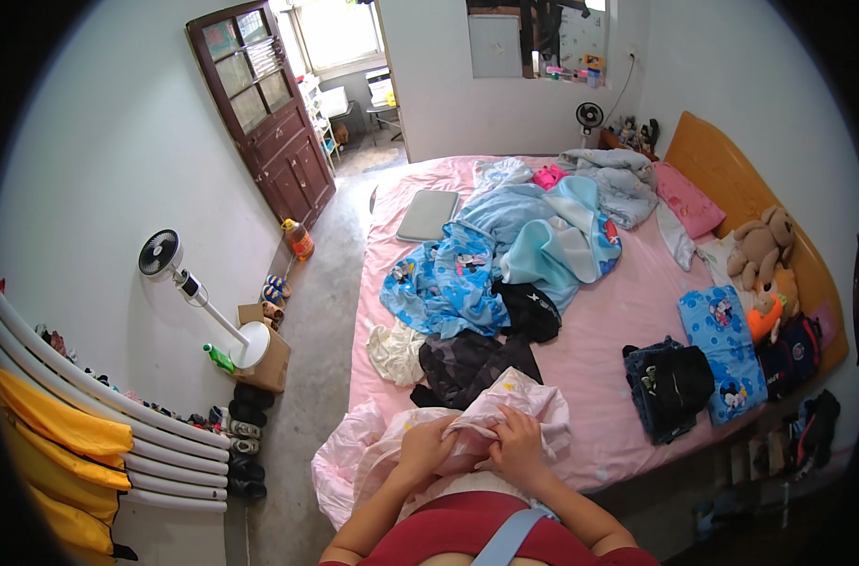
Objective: The person is folding a pink garment by hand on a bed, smoothing out the fabric and folding the sides to create a neat bundle.
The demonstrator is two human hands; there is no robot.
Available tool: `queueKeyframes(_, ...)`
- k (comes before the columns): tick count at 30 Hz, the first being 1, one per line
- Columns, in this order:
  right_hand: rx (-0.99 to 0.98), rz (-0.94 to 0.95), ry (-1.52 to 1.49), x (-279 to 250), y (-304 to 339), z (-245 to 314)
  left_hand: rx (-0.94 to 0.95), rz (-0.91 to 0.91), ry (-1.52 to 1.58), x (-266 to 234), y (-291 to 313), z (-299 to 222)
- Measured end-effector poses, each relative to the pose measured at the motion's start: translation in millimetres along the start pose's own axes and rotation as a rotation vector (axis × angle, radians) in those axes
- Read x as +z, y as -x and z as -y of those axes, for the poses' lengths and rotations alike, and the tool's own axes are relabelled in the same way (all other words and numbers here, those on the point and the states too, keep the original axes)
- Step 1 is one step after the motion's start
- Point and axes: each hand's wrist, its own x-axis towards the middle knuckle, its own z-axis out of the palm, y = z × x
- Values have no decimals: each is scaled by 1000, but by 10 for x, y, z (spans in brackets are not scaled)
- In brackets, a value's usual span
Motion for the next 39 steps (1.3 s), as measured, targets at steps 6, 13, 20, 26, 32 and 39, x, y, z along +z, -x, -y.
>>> queueKeyframes(6,71,51,81,-28,53,-17,25,-9,6,25,3,28)
queueKeyframes(13,0,76,-166,-71,4,-500,28,-5,12,-11,16,17)
queueKeyframes(20,-53,396,-465,-331,-178,-859,94,172,34,-70,89,34)
queueKeyframes(26,217,469,-647,-203,-168,-870,62,152,62,-82,145,42)
queueKeyframes(32,190,296,-687,-185,-244,-736,111,105,12,-112,80,107)
queueKeyframes(39,351,414,-695,-308,-273,-632,48,67,42,-127,37,86)
